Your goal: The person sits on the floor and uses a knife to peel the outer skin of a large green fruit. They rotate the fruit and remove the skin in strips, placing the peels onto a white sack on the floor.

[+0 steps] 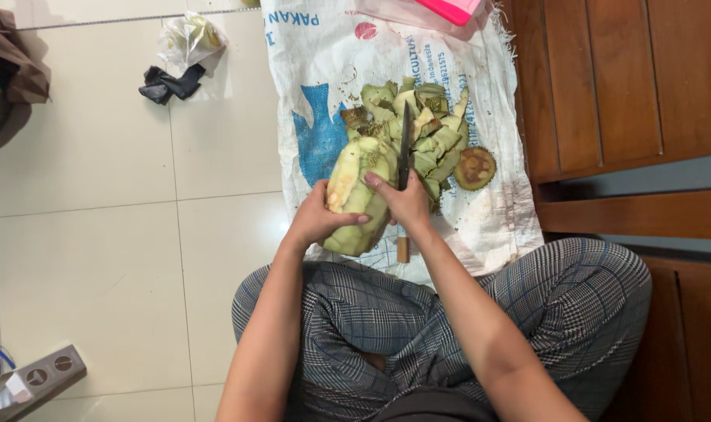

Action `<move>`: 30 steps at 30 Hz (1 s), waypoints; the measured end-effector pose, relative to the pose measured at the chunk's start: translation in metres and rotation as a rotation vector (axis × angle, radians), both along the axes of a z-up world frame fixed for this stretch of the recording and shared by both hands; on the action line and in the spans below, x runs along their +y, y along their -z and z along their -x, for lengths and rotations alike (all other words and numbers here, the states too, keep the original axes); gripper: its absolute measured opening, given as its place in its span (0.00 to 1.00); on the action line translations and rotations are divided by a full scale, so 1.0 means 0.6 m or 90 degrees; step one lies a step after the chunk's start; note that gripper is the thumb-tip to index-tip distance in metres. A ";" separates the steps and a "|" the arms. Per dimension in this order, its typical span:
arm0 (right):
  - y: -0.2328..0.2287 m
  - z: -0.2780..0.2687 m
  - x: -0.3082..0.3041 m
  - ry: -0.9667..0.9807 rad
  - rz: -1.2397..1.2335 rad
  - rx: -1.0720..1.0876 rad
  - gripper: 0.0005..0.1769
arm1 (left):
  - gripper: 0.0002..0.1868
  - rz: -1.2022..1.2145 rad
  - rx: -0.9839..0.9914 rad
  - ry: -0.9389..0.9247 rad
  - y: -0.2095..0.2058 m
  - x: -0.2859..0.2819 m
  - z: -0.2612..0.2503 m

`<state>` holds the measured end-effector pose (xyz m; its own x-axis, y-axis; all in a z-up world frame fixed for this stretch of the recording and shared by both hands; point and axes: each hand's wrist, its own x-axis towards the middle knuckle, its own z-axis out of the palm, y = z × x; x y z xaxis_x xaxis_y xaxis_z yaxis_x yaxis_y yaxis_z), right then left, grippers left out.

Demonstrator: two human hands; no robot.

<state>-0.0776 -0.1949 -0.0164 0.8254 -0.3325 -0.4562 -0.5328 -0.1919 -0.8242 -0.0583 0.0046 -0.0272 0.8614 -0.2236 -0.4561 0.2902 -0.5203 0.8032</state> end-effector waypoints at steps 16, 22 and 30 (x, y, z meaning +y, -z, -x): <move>-0.003 -0.015 -0.076 -0.002 -0.253 -0.096 0.28 | 0.27 0.556 0.014 -0.244 0.083 -0.035 0.017; 0.044 -0.009 -0.053 -0.006 -0.357 -0.092 0.23 | 0.31 0.699 0.213 -0.281 0.047 -0.042 0.018; 0.023 -0.003 -0.061 -0.074 -0.359 -0.069 0.21 | 0.54 0.752 0.110 -0.134 -0.001 -0.029 0.021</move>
